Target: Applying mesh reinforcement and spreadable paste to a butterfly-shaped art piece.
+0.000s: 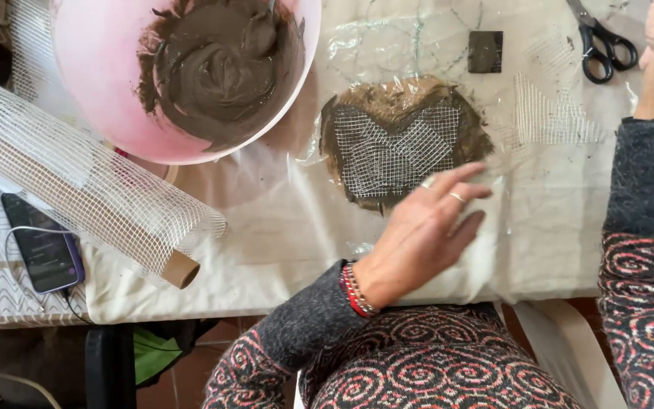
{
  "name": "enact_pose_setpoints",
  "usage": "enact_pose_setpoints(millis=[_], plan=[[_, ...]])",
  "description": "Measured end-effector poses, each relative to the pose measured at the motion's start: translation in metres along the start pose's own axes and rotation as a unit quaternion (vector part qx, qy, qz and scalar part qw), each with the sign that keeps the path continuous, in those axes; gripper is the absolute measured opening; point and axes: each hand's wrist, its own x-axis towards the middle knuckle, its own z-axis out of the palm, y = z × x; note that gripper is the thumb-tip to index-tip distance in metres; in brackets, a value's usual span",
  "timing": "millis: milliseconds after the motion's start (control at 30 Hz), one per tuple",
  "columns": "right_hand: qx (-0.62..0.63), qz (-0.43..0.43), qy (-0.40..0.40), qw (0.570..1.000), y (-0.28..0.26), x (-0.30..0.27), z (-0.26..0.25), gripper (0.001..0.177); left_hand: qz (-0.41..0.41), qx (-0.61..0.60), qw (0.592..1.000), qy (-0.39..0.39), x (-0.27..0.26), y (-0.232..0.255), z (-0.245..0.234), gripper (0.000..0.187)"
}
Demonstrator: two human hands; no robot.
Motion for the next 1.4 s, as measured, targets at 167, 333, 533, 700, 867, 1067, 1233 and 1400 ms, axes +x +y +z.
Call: enact_pose_setpoints(millis=[167,333,533,700,867,1067,1233,1400], plan=[[0.081,-0.021,-0.041,0.996,-0.27,0.029,0.051,0.017,-0.068,-0.058,0.988,0.124,-0.003,-0.015,-0.036,0.049],[0.197,0.141,-0.236,0.941,-0.35,0.038,0.089,0.053,-0.101,-0.144,0.971,0.164,0.009,-0.028,-0.052,0.065],[0.26,0.18,-0.25,0.915,-0.36,0.032,0.115,0.059,-0.184,-0.21,0.949,0.145,0.012,-0.048,-0.052,0.031],[0.304,0.234,-0.19,0.904,-0.346,0.022,0.114,0.045,-0.184,-0.213,0.947,0.156,0.025,-0.054,-0.057,0.019],[0.365,0.255,-0.19,0.875,-0.328,0.008,0.113,0.043,-0.206,-0.24,0.925,0.21,0.032,-0.06,-0.058,0.017],[0.348,0.252,-0.14,0.892,-0.328,-0.009,0.114,0.028,-0.217,-0.337,0.887,0.228,0.032,-0.064,-0.047,0.019],[0.234,0.204,-0.091,0.946,-0.327,-0.004,0.089,0.016,-0.219,-0.369,0.895,0.125,0.056,-0.06,-0.037,0.027],[0.069,0.157,-0.023,0.985,-0.268,0.002,0.046,0.015,-0.206,-0.323,0.923,0.043,0.098,-0.067,-0.01,0.032]])
